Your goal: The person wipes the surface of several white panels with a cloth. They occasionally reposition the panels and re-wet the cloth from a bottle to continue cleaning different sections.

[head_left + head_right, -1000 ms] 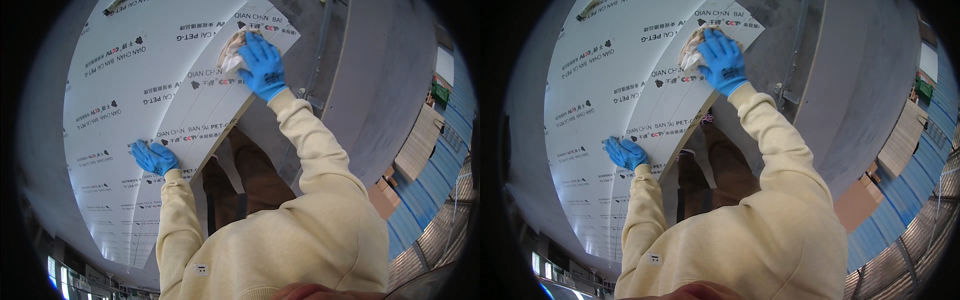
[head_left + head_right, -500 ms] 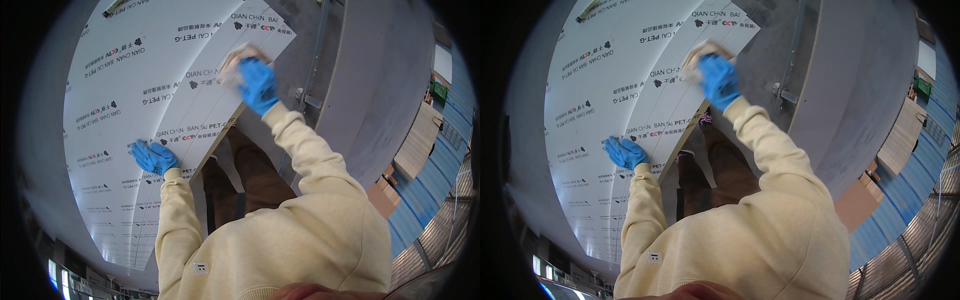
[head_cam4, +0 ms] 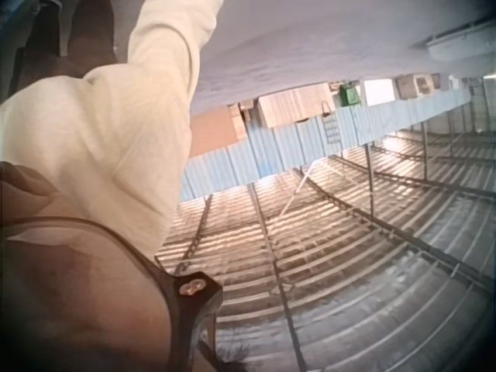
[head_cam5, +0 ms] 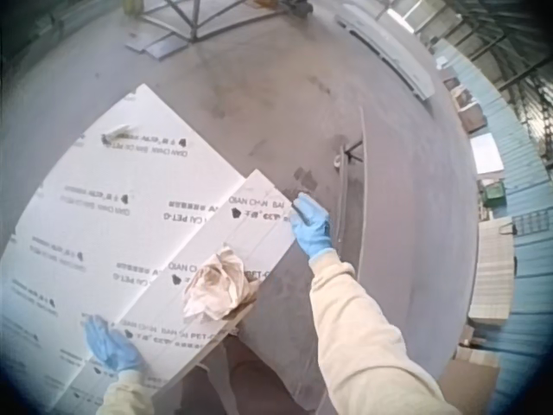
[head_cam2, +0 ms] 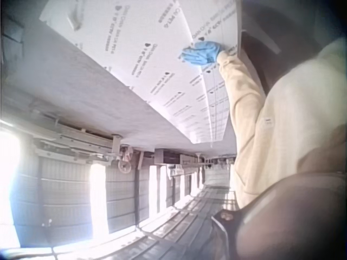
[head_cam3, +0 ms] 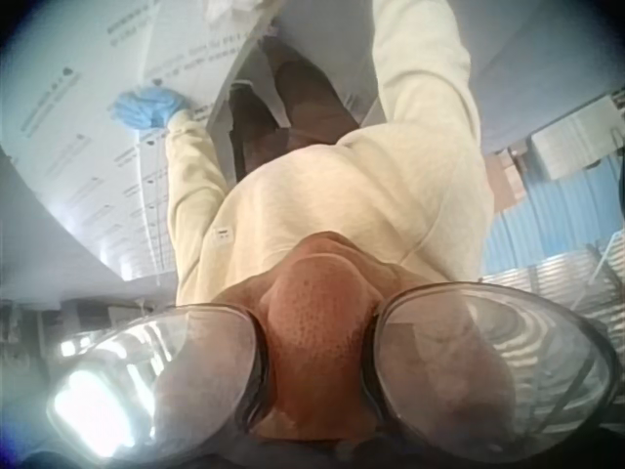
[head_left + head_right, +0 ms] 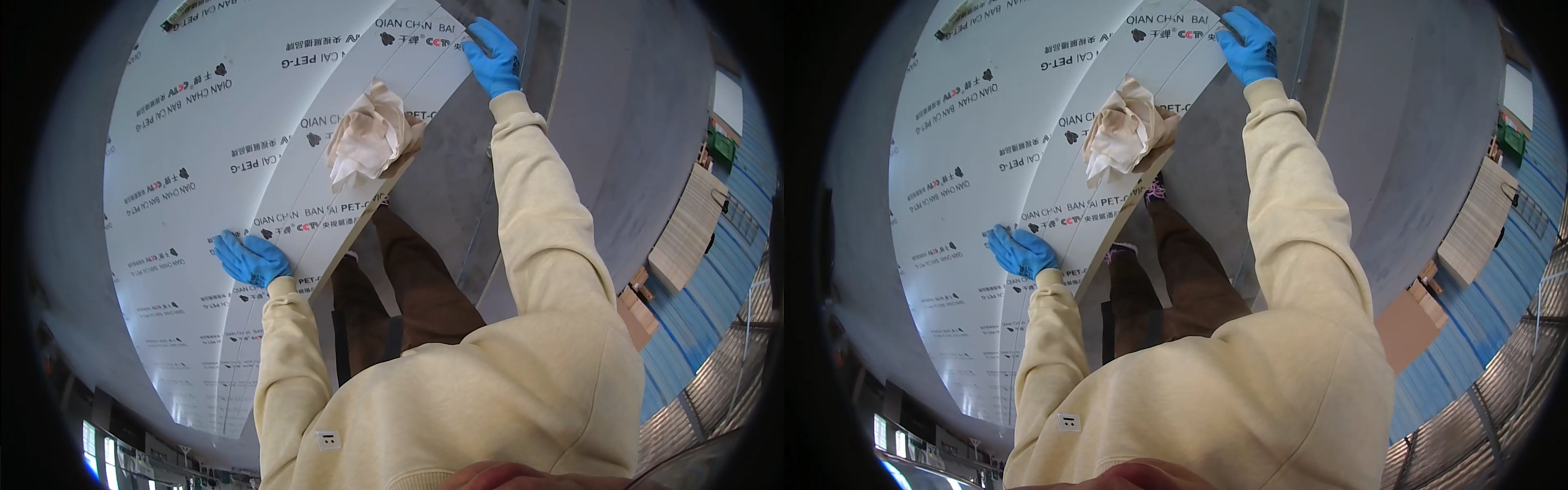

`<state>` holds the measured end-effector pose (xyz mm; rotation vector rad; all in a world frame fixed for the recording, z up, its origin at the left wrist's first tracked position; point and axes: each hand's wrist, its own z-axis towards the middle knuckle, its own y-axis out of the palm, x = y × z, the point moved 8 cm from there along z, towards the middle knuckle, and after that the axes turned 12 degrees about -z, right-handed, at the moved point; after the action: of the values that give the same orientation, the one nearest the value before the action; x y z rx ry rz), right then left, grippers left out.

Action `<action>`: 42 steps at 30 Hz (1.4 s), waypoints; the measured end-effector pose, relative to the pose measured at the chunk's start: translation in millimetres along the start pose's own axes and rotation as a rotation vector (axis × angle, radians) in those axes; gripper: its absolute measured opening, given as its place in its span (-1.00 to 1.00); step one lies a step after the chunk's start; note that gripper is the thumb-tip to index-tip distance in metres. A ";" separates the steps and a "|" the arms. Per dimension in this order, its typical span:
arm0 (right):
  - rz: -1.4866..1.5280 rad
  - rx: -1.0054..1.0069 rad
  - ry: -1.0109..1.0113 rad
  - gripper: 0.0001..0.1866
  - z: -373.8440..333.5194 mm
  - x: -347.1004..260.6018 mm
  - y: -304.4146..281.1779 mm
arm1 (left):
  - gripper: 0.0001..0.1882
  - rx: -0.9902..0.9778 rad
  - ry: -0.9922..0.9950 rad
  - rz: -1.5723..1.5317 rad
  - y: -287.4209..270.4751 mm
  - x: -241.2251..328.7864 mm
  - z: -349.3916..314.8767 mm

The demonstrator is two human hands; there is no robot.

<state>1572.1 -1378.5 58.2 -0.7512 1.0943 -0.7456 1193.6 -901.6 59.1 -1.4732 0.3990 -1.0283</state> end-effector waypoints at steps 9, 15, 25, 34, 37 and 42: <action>-0.230 -0.035 -0.273 -0.78 14.0 -39.6 -6.8 | -0.39 -0.004 0.018 -0.005 0.1 -1.5 -0.3; -0.567 -0.236 -0.101 -0.85 25.1 -55.7 -0.8 | -0.40 0.000 0.016 -0.004 -0.7 0.8 0.5; -0.540 -0.126 0.250 -0.78 30.3 42.3 -31.9 | -0.41 0.011 0.033 -0.013 -0.9 4.1 1.1; -0.125 -0.196 -0.183 -0.76 17.9 -1.9 -3.9 | -0.41 0.018 0.034 -0.015 -2.3 5.6 2.5; -0.162 -0.232 -0.189 -0.79 16.7 1.0 1.1 | -0.41 0.018 0.051 -0.019 -0.9 3.1 1.8; -0.330 -0.338 -0.270 -0.83 31.2 -33.2 0.2 | -0.41 0.002 0.026 0.002 -1.8 2.2 1.1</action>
<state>1592.3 -1346.1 82.9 -1.3043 0.8671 -0.7164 1195.1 -902.2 61.7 -1.4589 0.4173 -1.0468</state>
